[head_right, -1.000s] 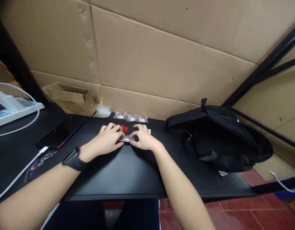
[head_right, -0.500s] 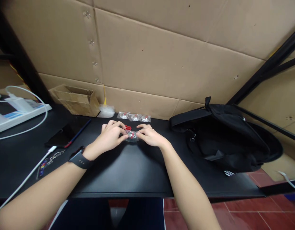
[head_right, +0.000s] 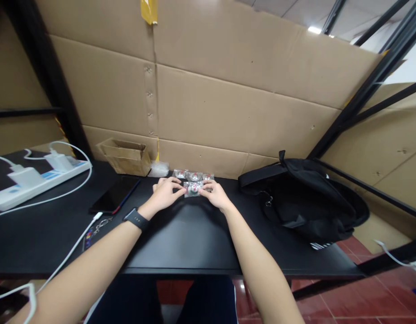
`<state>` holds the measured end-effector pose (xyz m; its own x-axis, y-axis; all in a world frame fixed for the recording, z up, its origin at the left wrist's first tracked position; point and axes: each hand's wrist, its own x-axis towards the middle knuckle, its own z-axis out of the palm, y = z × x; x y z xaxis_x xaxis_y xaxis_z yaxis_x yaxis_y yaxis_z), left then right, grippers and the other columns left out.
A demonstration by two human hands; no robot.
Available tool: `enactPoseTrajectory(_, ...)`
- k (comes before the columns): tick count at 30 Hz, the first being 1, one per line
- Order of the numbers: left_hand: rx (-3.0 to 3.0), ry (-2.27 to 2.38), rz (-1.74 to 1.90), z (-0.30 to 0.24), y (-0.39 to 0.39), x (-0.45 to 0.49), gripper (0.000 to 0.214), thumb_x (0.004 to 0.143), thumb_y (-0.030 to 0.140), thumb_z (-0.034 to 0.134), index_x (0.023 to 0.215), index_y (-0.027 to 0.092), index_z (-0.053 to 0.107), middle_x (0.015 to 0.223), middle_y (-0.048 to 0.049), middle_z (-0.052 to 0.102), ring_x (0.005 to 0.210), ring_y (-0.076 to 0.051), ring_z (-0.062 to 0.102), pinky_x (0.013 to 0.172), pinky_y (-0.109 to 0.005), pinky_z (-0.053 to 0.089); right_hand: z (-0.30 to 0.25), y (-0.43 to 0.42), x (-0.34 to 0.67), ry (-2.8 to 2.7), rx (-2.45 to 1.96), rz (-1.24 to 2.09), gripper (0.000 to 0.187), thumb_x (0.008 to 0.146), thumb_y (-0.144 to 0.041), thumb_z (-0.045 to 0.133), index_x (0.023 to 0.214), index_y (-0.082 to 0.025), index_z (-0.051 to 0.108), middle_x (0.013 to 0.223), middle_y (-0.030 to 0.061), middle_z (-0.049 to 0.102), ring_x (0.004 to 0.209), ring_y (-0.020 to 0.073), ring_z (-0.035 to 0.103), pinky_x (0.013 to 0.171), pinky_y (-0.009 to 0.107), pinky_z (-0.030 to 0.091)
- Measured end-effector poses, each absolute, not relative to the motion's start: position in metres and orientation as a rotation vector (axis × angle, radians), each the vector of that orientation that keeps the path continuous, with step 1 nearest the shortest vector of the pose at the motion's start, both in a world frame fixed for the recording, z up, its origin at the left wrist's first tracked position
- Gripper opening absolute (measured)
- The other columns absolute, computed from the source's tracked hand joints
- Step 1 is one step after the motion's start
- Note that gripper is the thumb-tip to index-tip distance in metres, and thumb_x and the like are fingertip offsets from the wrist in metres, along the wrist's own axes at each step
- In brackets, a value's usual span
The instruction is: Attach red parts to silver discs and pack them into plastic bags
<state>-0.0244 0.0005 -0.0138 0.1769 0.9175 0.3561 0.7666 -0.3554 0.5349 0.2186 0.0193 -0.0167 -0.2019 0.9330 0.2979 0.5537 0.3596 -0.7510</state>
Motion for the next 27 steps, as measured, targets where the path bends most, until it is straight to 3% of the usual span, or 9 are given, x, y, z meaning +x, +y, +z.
enactPoseTrajectory(4, 2.350, 1.707, 1.031, -0.020, 0.004, -0.030, 0.021, 0.095, 0.039, 0.058, 0.094, 0.029, 0.077, 0.119, -0.0066, 0.065, 0.117, -0.031, 0.048, 0.092, -0.047, 0.040, -0.010, 0.046, 0.228, -1.827, -1.615, 0.306, 0.019, 0.083, -0.035, 0.070, 0.083, -0.019, 0.079, 0.116, 0.0108, 0.072, 0.113, 0.0253, 0.066, 0.100, 0.036, 0.048)
enactPoseTrajectory(7, 2.447, 1.665, 1.061, -0.025, 0.007, -0.029, 0.019, 0.094, 0.035, 0.059, 0.105, 0.028, 0.072, 0.118, -0.0080, 0.063, 0.118, -0.030, 0.048, 0.094, -0.046, 0.039, -0.001, 0.073, 0.232, -1.797, -1.739, 0.247, 0.019, 0.081, -0.036, 0.071, 0.078, -0.018, 0.078, 0.089, 0.0092, 0.076, 0.098, 0.0275, 0.070, 0.088, 0.036, 0.053)
enactPoseTrajectory(9, 2.527, 1.577, 1.022, -0.029, 0.009, -0.028, 0.020, 0.093, 0.038, 0.062, 0.108, 0.028, 0.071, 0.120, -0.0076, 0.062, 0.119, -0.030, 0.047, 0.094, -0.046, 0.039, 0.005, 0.092, 0.230, -1.789, -1.810, 0.228, 0.017, 0.079, -0.034, 0.073, 0.075, -0.019, 0.077, 0.082, 0.0085, 0.075, 0.094, 0.0275, 0.070, 0.086, 0.036, 0.053)
enactPoseTrajectory(14, 2.610, 1.447, 0.960, -0.034, 0.016, -0.028, 0.025, 0.085, 0.039, 0.074, 0.108, 0.029, 0.070, 0.124, -0.0055, 0.060, 0.123, -0.030, 0.046, 0.096, -0.045, 0.037, 0.004, 0.118, 0.216, -1.771, -1.979, 0.136, 0.013, 0.077, -0.030, 0.073, 0.076, -0.018, 0.078, 0.107, 0.0167, 0.071, 0.112, 0.0357, 0.061, 0.094, 0.047, 0.048)
enactPoseTrajectory(18, 2.580, 1.425, 0.962, -0.036, 0.022, -0.031, 0.023, 0.081, 0.041, 0.079, 0.099, 0.028, 0.072, 0.123, -0.0041, 0.061, 0.122, -0.029, 0.047, 0.097, -0.045, 0.036, -0.010, 0.112, 0.209, -1.710, -2.063, -0.016, 0.026, 0.080, -0.038, 0.070, 0.087, -0.014, 0.077, 0.122, 0.0232, 0.060, 0.122, 0.0421, 0.051, 0.100, 0.057, 0.041)
enactPoseTrajectory(22, 2.532, 1.441, 0.989, -0.036, 0.030, -0.038, 0.025, 0.079, 0.043, 0.082, 0.098, 0.030, 0.073, 0.122, -0.0026, 0.061, 0.122, -0.029, 0.047, 0.098, -0.045, 0.035, -0.018, 0.101, 0.216, -1.698, -2.017, -0.170, 0.026, 0.080, -0.044, 0.070, 0.089, -0.019, 0.072, 0.111, 0.0154, 0.062, 0.113, 0.0341, 0.055, 0.096, 0.047, 0.045)
enactPoseTrajectory(27, 2.486, 1.445, 0.954, -0.037, 0.037, -0.042, 0.020, 0.075, 0.035, 0.085, 0.091, 0.029, 0.074, 0.118, -0.0023, 0.063, 0.119, -0.029, 0.048, 0.097, -0.044, 0.035, -0.018, 0.088, 0.240, -1.887, -1.813, 0.023, 0.013, 0.083, -0.032, 0.067, 0.086, -0.019, 0.067, 0.097, 0.0086, 0.066, 0.095, 0.0219, 0.063, 0.086, 0.032, 0.048)
